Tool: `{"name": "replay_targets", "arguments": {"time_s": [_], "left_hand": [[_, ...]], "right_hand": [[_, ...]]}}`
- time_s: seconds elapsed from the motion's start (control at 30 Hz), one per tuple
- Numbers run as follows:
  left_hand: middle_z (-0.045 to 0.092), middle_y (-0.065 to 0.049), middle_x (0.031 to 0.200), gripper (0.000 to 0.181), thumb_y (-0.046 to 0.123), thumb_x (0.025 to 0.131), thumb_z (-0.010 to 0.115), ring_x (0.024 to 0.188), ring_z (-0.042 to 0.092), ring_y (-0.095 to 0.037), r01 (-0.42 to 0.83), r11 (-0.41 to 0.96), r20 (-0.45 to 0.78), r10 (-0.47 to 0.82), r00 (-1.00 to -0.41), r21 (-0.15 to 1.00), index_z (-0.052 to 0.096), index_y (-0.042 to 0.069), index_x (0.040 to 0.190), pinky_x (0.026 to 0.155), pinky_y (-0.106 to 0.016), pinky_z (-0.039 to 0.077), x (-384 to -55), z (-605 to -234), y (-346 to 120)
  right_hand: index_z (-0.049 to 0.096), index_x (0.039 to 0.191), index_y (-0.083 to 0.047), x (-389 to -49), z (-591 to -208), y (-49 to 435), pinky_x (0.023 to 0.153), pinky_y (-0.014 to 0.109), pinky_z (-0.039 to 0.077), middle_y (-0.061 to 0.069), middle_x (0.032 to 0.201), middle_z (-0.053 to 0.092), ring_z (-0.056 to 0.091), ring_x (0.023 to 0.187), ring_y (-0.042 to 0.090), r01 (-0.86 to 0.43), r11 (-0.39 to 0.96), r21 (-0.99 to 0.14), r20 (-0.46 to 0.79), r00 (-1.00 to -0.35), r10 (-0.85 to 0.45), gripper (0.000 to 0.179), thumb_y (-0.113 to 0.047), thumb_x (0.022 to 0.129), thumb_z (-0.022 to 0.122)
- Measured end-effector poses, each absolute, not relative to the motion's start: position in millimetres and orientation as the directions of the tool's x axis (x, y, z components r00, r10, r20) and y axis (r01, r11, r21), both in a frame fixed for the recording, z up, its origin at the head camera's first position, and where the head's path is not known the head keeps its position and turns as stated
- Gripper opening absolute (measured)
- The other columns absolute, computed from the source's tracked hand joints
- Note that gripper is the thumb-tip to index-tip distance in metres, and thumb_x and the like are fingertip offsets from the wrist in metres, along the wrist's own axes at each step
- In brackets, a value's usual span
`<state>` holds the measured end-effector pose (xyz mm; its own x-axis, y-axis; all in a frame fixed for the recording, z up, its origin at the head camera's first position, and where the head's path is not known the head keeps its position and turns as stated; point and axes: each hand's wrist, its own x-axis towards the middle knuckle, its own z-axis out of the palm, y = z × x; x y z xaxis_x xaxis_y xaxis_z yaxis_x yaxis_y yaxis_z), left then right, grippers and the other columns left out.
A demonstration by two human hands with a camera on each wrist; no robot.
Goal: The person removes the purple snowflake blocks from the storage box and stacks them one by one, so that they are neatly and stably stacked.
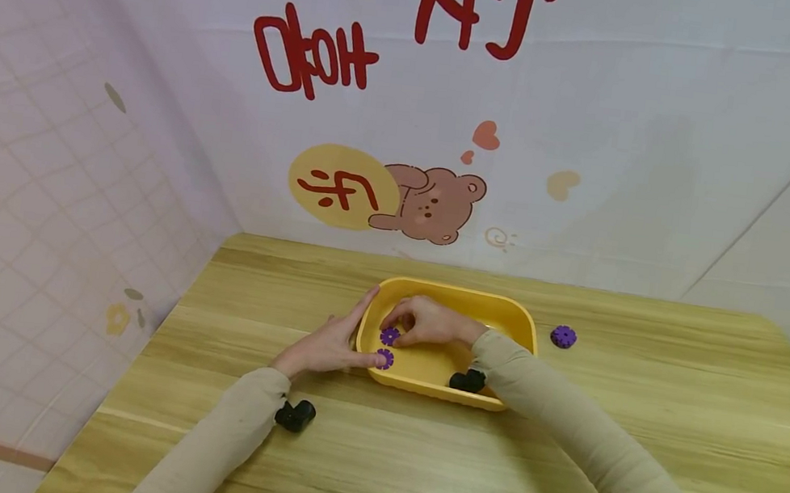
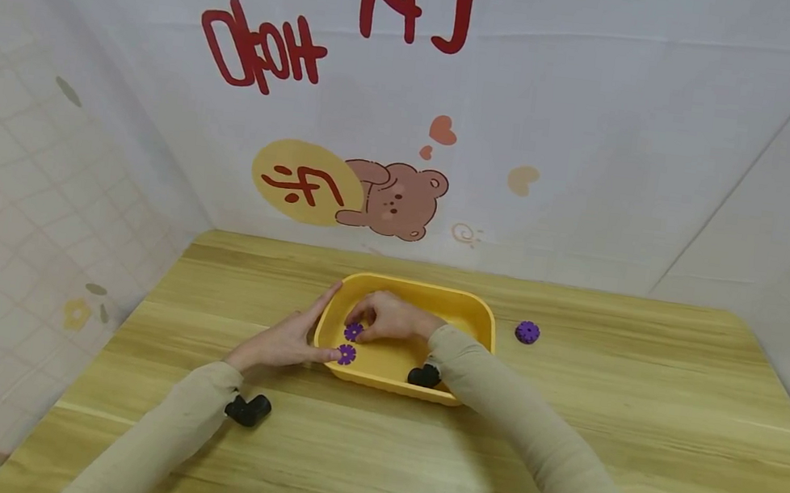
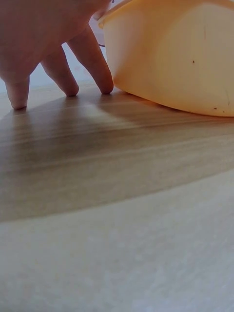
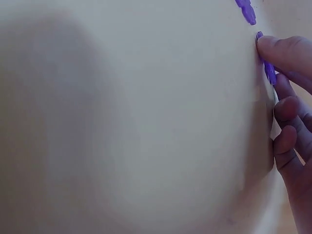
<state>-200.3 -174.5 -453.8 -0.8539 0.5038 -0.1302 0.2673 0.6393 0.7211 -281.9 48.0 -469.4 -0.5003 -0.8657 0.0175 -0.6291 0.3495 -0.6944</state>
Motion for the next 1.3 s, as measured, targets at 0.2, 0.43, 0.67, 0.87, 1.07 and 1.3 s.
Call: {"name": "replay_targets", "arguments": {"time_s": [0.2, 0.43, 0.67, 0.87, 1.07, 1.3], "left_hand": [[0.023, -0.008, 0.157, 0.111, 0.051, 0.082, 0.073, 0.136, 0.029, -0.043, 0.273, 0.640, -0.124, 0.503, -0.855, 0.718, -0.010, 0.032, 0.155, 0.111, -0.061, -0.002, -199.4, -453.0, -175.2], [0.022, -0.008, 0.157, 0.113, 0.057, 0.081, 0.071, 0.136, 0.031, -0.041, 0.296, 0.619, -0.099, 0.521, -0.848, 0.727, -0.008, 0.027, 0.156, 0.110, -0.063, -0.003, -199.8, -454.0, -175.2], [0.018, -0.007, 0.158, 0.114, 0.060, 0.080, 0.070, 0.137, 0.029, -0.038, 0.299, 0.619, -0.102, 0.527, -0.844, 0.727, -0.008, 0.026, 0.156, 0.110, -0.063, -0.003, -200.0, -455.4, -175.0], [0.017, -0.008, 0.159, 0.115, 0.060, 0.080, 0.070, 0.138, 0.029, -0.038, 0.287, 0.626, -0.113, 0.519, -0.847, 0.725, -0.009, 0.023, 0.156, 0.109, -0.064, -0.002, -200.0, -454.8, -175.1], [0.015, -0.007, 0.159, 0.113, 0.056, 0.081, 0.071, 0.138, 0.028, -0.038, 0.278, 0.619, -0.113, 0.515, -0.850, 0.734, -0.008, 0.026, 0.156, 0.110, -0.063, -0.002, -201.2, -455.1, -175.4], [0.016, -0.005, 0.159, 0.112, 0.057, 0.081, 0.070, 0.138, 0.028, -0.037, 0.281, 0.631, -0.119, 0.514, -0.850, 0.723, -0.010, 0.030, 0.155, 0.110, -0.063, -0.001, -201.0, -456.9, -175.9]], "right_hand": [[0.071, 0.108, -0.002, -281.7, -467.3, 47.1, 0.061, 0.021, 0.043, 0.005, 0.090, 0.064, 0.051, 0.070, 0.010, -0.631, 0.355, -0.690, 0.020, -0.506, -0.862, 0.029, -0.009, 0.080, 0.078], [0.071, 0.104, -0.003, -282.5, -454.7, 49.5, 0.059, 0.021, 0.044, 0.002, 0.092, 0.066, 0.050, 0.068, 0.008, -0.632, 0.326, -0.704, 0.073, -0.520, -0.851, 0.028, -0.010, 0.078, 0.079], [0.070, 0.106, -0.003, -283.0, -438.2, 52.2, 0.059, 0.022, 0.045, 0.000, 0.092, 0.064, 0.052, 0.069, 0.012, -0.634, 0.311, -0.709, 0.109, -0.533, -0.839, 0.029, -0.011, 0.080, 0.077], [0.068, 0.112, 0.001, -280.4, -427.0, 54.4, 0.076, 0.028, 0.053, 0.003, 0.100, 0.065, 0.058, 0.086, 0.020, -0.608, 0.291, -0.739, 0.114, -0.539, -0.835, 0.033, -0.011, 0.082, 0.076], [0.067, 0.114, 0.004, -274.9, -413.8, 61.1, 0.083, 0.035, 0.053, 0.004, 0.104, 0.065, 0.060, 0.091, 0.017, -0.559, 0.280, -0.780, 0.109, -0.562, -0.820, 0.035, -0.008, 0.082, 0.075], [0.067, 0.113, 0.003, -268.9, -403.5, 72.9, 0.084, 0.036, 0.053, 0.006, 0.106, 0.066, 0.061, 0.090, 0.019, -0.543, 0.263, -0.797, 0.129, -0.580, -0.804, 0.032, -0.007, 0.083, 0.075]]}}
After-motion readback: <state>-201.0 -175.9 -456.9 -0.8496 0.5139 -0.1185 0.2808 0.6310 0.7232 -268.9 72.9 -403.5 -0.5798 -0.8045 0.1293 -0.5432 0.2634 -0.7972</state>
